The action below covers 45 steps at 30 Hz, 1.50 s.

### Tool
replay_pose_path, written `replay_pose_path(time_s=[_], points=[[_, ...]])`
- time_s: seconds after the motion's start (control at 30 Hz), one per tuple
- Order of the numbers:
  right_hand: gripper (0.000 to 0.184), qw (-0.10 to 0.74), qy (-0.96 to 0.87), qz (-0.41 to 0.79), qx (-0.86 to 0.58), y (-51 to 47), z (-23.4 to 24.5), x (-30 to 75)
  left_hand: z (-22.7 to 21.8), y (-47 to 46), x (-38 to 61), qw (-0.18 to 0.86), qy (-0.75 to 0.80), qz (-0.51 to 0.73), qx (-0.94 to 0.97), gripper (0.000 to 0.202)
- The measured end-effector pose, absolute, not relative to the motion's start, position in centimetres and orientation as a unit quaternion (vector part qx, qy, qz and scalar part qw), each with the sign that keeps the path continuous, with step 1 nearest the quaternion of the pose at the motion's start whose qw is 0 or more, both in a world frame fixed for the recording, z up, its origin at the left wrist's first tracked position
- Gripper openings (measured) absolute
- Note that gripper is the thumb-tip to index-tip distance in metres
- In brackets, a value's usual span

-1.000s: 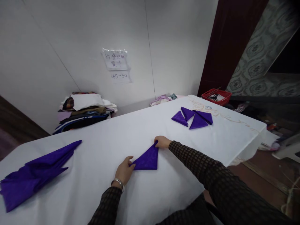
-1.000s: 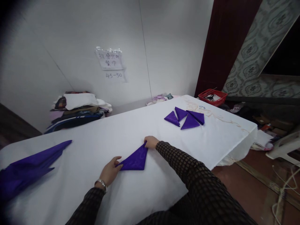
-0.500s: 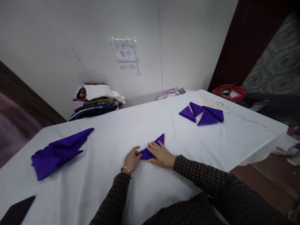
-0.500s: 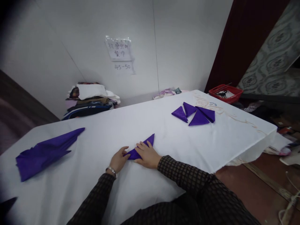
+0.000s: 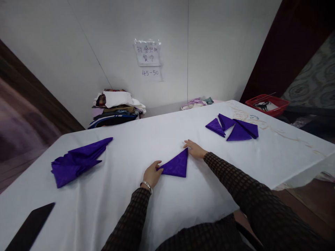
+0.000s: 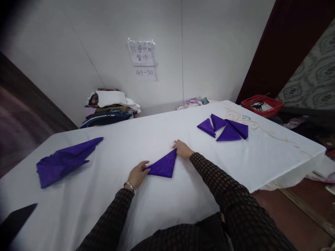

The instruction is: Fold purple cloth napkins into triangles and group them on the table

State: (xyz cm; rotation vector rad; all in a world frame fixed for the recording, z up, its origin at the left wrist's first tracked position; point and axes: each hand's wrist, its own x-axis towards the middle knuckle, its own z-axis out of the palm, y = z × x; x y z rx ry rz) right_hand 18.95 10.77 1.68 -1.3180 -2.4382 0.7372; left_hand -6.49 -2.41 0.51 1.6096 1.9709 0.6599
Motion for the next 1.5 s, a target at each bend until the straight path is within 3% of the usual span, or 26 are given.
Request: replay_pose_path(time_s=[0.5, 1.0, 1.3, 1.5], points=[[0.025, 0.072, -0.849, 0.286, -0.439, 11.9, 2.7, 18.6, 0.2, -2.6, -6.6, 0.248, 0.724, 0.248, 0.593, 0.035], [0.011, 0.099, -0.851, 0.268, -0.441, 11.9, 0.8, 19.4, 0.3, -2.7, -6.6, 0.247, 0.725, 0.262, 0.587, 0.034], [0.014, 0.135, -0.826, 0.242, -0.491, 10.9, -0.1, 19.6, -0.5, -3.3, -7.5, 0.263, 0.710, 0.347, 0.554, 0.032], [0.036, 0.177, -0.853, 0.167, -0.462, 6.1, 2.6, 17.0, -0.2, -3.7, -6.7, 0.231, 0.732, 0.323, 0.553, 0.032]])
